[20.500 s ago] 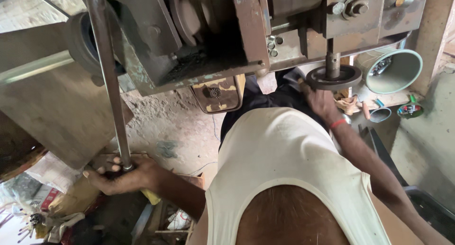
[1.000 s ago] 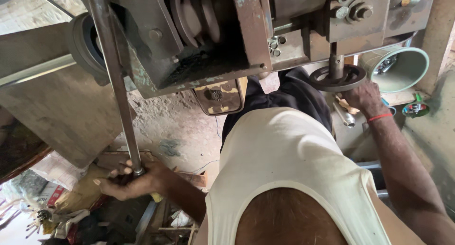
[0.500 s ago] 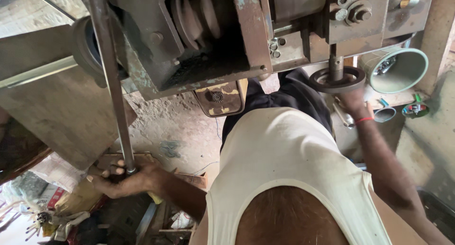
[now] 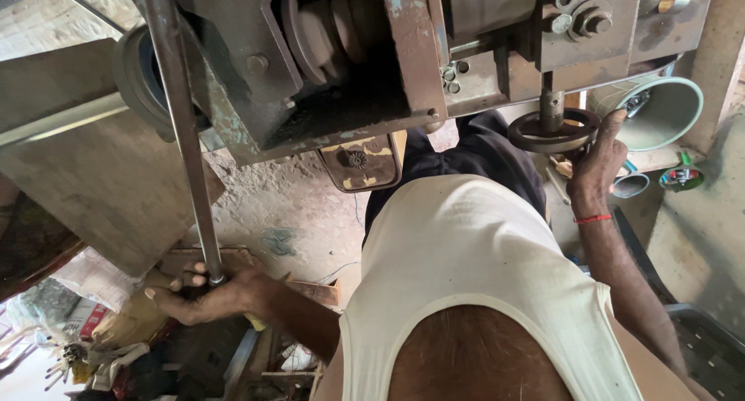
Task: The person operates a manual metal press machine to shape small cylindrical metal pieces. They repeatedly insert a metal piece into the press, pull a lever to activate the press, and then remove the finished piece. The person also briefly uses a red-handled tool to adjust a component within the machine before resuming the pressing cycle.
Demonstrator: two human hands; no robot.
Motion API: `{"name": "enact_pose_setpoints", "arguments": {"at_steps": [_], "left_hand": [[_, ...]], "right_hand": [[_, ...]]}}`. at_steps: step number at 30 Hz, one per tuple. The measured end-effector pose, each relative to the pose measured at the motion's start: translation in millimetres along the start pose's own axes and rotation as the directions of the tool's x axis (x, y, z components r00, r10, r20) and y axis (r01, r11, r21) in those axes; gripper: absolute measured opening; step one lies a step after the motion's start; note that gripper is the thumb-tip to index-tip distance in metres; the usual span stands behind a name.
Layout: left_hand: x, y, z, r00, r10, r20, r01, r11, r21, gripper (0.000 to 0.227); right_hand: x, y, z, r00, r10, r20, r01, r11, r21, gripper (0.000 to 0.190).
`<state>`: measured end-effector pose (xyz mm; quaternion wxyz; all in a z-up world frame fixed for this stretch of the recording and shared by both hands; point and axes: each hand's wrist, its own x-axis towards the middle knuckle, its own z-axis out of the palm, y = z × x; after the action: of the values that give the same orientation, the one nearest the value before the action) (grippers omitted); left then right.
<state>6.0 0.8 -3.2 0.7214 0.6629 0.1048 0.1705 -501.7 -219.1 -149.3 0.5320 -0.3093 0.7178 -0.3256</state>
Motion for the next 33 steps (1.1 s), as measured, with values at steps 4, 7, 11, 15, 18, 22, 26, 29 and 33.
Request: {"name": "enact_pose_setpoints", "arguments": {"at_steps": [4,7,11,15,18,22,26,29,33], "left_hand": [[-2.1,0.2,-2.4,0.995,0.082,0.051,-0.085,0.994,0.063,0.031],[-4.3,6.0,3.7,0.999,-0.028,0.044,0.029,0.999,-0.020,0.028],[-6.9,6.7,6.5,0.997,-0.033,0.065,0.037,0.997,-0.065,0.030],[-12.6,12.8,13.2,0.990,-0.049,0.134,0.066,0.989,-0.129,0.031],[-24.6,23.1,25.6,0.995,-0.016,0.094,0.021,0.998,-0.051,0.025],[-31.3,25.7,29.7,0.990,-0.139,-0.011,0.138,0.989,-0.056,0.023],[-11.1,7.8,5.1,0.985,-0.043,0.166,0.060,0.993,-0.098,0.026],[0.4,-3.6,-5.6,0.996,0.001,0.088,0.006,0.997,-0.079,0.024],[4.4,-6.9,-8.0,0.973,0.031,0.229,0.007,0.986,-0.165,0.028]], "right_hand": [[7.2,11.1,-6.3,0.999,-0.004,-0.050,0.001,0.999,-0.052,0.094],[13.0,15.2,-8.2,0.998,-0.014,-0.054,0.010,0.998,-0.068,0.094],[18.4,20.2,-12.4,0.997,-0.076,-0.004,0.076,0.994,-0.082,0.093],[13.5,14.4,-9.8,0.991,-0.002,-0.133,-0.038,0.954,-0.298,0.089],[-21.9,17.1,-8.2,0.990,0.125,-0.073,-0.144,0.876,-0.460,0.075],[-9.9,73.7,23.2,0.898,-0.161,0.410,0.415,0.625,-0.661,0.042],[44.1,80.3,-2.2,0.817,-0.146,0.558,0.567,0.383,-0.729,0.032],[32.0,27.4,-47.3,0.947,0.233,0.221,-0.016,0.723,-0.691,0.036],[2.7,15.0,-29.5,0.741,0.287,0.607,0.232,0.739,-0.633,0.035]]}}
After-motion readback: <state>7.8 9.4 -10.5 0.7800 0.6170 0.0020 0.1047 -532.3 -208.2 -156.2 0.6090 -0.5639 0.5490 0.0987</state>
